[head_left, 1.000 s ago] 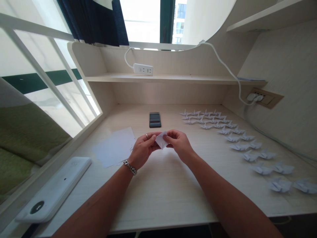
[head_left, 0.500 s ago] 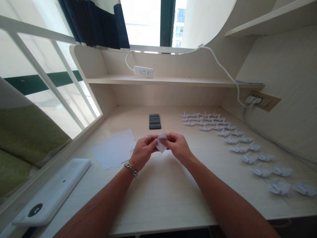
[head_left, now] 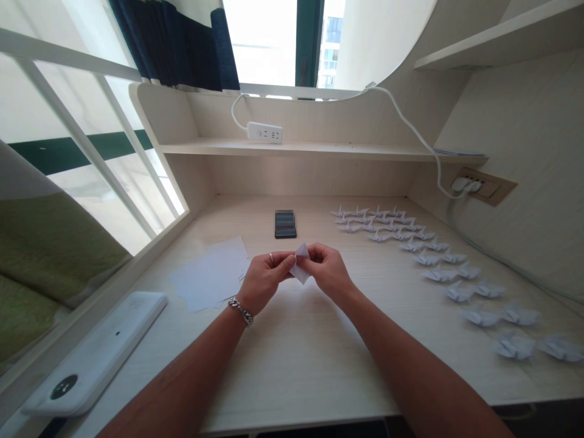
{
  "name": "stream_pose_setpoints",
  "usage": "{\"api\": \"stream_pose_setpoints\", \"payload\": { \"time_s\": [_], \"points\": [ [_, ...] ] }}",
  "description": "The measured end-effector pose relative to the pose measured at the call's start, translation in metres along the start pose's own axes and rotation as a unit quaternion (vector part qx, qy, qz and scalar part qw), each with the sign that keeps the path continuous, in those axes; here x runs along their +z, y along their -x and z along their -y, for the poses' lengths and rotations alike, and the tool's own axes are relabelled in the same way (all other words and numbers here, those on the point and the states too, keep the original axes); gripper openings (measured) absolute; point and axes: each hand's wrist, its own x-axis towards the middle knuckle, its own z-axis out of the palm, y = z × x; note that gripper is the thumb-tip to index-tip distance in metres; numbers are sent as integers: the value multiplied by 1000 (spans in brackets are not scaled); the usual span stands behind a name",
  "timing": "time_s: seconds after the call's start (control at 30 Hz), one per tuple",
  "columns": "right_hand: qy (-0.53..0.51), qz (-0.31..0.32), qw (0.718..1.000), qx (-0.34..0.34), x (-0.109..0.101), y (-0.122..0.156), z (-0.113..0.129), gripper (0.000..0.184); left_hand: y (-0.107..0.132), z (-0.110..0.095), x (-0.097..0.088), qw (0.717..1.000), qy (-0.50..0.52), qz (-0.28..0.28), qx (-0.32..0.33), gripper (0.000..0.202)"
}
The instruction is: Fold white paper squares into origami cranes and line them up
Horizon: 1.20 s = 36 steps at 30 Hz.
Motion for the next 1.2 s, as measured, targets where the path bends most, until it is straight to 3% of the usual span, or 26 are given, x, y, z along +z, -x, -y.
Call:
{"api": "stream_pose_setpoints", "payload": {
  "time_s": [0.37,0.87,1.2],
  "points": [
    [45,-10,999,-28,0,2,1,19,1,-2,0,1000,-16,6,-3,36],
    [36,-20,999,-21,0,2,1,23,1,-3,4,996,81,-2,-28,30],
    [64,-25,997,-29,-1,2,2,22,0,-1,3,996,83,0,-28,31]
  ]
}}
